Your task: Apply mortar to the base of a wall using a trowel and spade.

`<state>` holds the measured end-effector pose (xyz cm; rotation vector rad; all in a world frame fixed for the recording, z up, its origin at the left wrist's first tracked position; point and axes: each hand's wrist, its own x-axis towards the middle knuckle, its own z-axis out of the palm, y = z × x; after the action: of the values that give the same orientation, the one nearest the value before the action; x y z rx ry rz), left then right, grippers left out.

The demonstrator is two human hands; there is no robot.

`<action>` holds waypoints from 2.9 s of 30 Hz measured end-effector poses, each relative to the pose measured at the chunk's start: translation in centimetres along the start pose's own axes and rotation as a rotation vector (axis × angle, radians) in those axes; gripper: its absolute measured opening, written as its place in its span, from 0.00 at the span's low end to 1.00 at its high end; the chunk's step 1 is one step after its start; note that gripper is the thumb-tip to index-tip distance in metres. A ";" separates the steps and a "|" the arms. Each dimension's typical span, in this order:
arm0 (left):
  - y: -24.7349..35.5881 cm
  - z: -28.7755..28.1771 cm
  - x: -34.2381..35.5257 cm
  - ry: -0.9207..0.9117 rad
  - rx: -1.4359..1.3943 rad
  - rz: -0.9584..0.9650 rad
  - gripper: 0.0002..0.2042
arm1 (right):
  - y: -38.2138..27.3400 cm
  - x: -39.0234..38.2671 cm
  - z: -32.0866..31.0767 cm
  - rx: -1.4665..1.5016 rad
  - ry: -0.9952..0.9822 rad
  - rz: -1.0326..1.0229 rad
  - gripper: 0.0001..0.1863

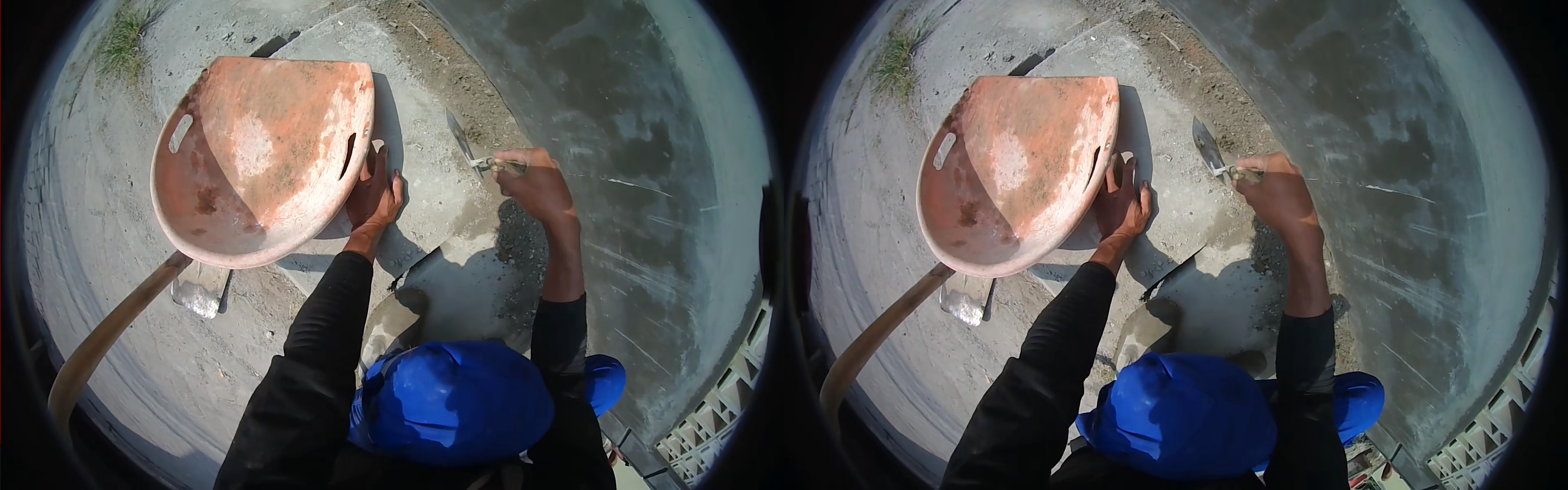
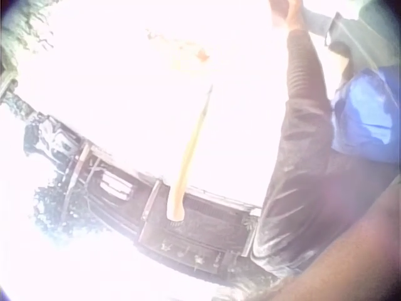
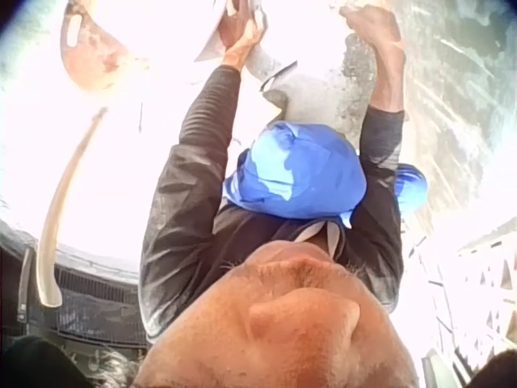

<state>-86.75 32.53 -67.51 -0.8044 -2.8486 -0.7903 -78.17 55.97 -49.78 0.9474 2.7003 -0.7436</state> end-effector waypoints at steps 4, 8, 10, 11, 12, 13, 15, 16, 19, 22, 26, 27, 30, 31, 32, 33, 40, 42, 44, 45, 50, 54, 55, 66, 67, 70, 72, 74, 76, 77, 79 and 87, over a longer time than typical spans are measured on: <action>-0.9 0.7 0.0 -0.049 -0.067 -0.067 0.26 | -4.9 3.6 -5.2 -0.051 -0.079 -0.019 0.19; -0.8 0.5 -0.7 -0.047 0.087 -0.061 0.28 | -5.0 3.5 -5.8 -0.051 0.017 -0.091 0.18; -0.2 0.7 -0.2 -0.080 -0.015 -0.093 0.28 | -4.9 4.2 -3.3 -0.004 -0.102 0.028 0.18; 0.0 0.7 0.0 -0.118 -0.113 -0.120 0.28 | -3.4 4.4 -1.7 -0.005 -0.095 0.038 0.18; -0.2 0.8 0.0 -0.116 -0.052 -0.088 0.28 | -2.4 4.9 -0.3 -0.081 0.071 -0.119 0.19; -0.2 0.8 -0.2 -0.115 -0.051 -0.083 0.28 | -2.1 4.9 0.6 -0.158 0.234 -0.272 0.19; 0.1 0.8 -0.3 -0.084 -0.024 -0.094 0.28 | -0.6 4.2 1.2 -0.039 0.166 -0.095 0.20; 0.0 0.9 -0.4 -0.082 -0.021 -0.093 0.28 | -0.2 3.8 1.5 0.082 0.088 0.073 0.21; -0.5 0.8 -0.7 -0.069 -0.030 -0.082 0.28 | 1.3 0.2 3.0 0.670 -0.026 0.473 0.22; -1.0 0.2 -0.6 -0.066 -0.033 -0.084 0.28 | -1.5 -3.0 1.1 0.376 0.061 0.335 0.24; 0.2 0.5 0.1 -0.081 -0.121 -0.105 0.27 | -0.9 4.4 3.1 -0.029 0.077 0.039 0.25; 1.6 1.0 0.6 -0.119 -0.101 -0.081 0.28 | 1.3 7.3 4.6 -0.200 0.111 -0.044 0.24; -0.3 1.6 -0.4 -0.063 0.007 -0.053 0.29 | -0.5 8.6 3.5 -0.026 0.155 -0.085 0.24; -0.3 1.4 -0.5 -0.063 0.046 -0.058 0.28 | -0.7 8.0 2.8 -0.021 0.141 -0.098 0.24; -0.8 0.9 -0.5 -0.067 0.050 -0.066 0.28 | -1.1 6.8 1.7 0.092 0.155 -0.068 0.24; -1.0 0.6 -0.6 -0.075 0.046 -0.069 0.28 | -1.7 5.8 0.6 0.200 0.170 -0.027 0.24; 0.3 1.3 0.3 -0.050 -0.021 -0.084 0.27 | -0.6 10.7 2.4 0.073 0.030 -0.116 0.24; -0.2 0.9 -0.1 -0.055 0.003 -0.072 0.28 | -1.8 11.7 1.4 0.240 -0.050 0.034 0.22; -0.8 0.9 -0.6 -0.091 -0.074 -0.105 0.30 | -3.0 11.7 0.9 0.401 -0.035 -0.011 0.21; -1.2 1.0 -0.7 -0.107 -0.064 -0.120 0.30 | -3.8 11.8 0.8 0.561 -0.011 -0.035 0.20; -1.1 0.4 -0.7 -0.121 -0.009 -0.139 0.31 | -9.5 19.5 -1.2 -0.068 0.157 -0.346 0.22; -0.4 1.2 -0.3 -0.080 -0.017 -0.136 0.31 | -12.6 24.2 0.5 -0.391 0.179 -0.321 0.17; -0.5 1.4 -0.3 -0.085 -0.035 -0.147 0.31 | -11.5 24.5 1.9 -0.393 0.172 -0.328 0.17; -1.5 0.7 -1.2 -0.174 -0.056 -0.152 0.29 | -1.2 11.2 -3.1 -0.763 -0.286 -0.263 0.15; -1.6 0.8 -1.1 -0.202 -0.110 -0.182 0.29 | -1.5 11.3 -3.2 -0.766 -0.293 -0.257 0.15; -1.3 0.1 -0.1 -0.143 -0.051 -0.143 0.29 | -4.9 14.4 -3.5 -0.586 -0.073 -0.282 0.15; -1.1 1.0 0.0 -0.115 -0.057 -0.127 0.30 | -8.0 19.3 -2.0 -0.515 0.062 -0.302 0.13; -0.5 1.9 0.2 -0.071 -0.025 -0.100 0.31 | -9.6 24.0 -0.2 -0.522 0.128 -0.331 0.11; -0.4 2.0 0.1 -0.082 -0.013 -0.110 0.31 | -8.8 25.2 2.1 -0.527 0.113 -0.337 0.11; -0.3 1.9 -0.1 -0.092 -0.007 -0.124 0.31 | -7.7 24.8 2.7 -0.552 0.091 -0.377 0.10; -0.5 1.9 -0.1 -0.097 -0.021 -0.124 0.32 | -4.8 23.1 2.7 -0.585 -0.002 -0.398 0.10; -1.9 1.1 -1.0 -0.123 -0.028 -0.130 0.33 | 0.5 10.3 -1.3 -0.689 -0.218 -0.160 0.13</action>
<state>-86.80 31.28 -69.56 -0.7000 -3.0314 -0.8255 -85.85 62.45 -52.27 0.4535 2.5515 0.0851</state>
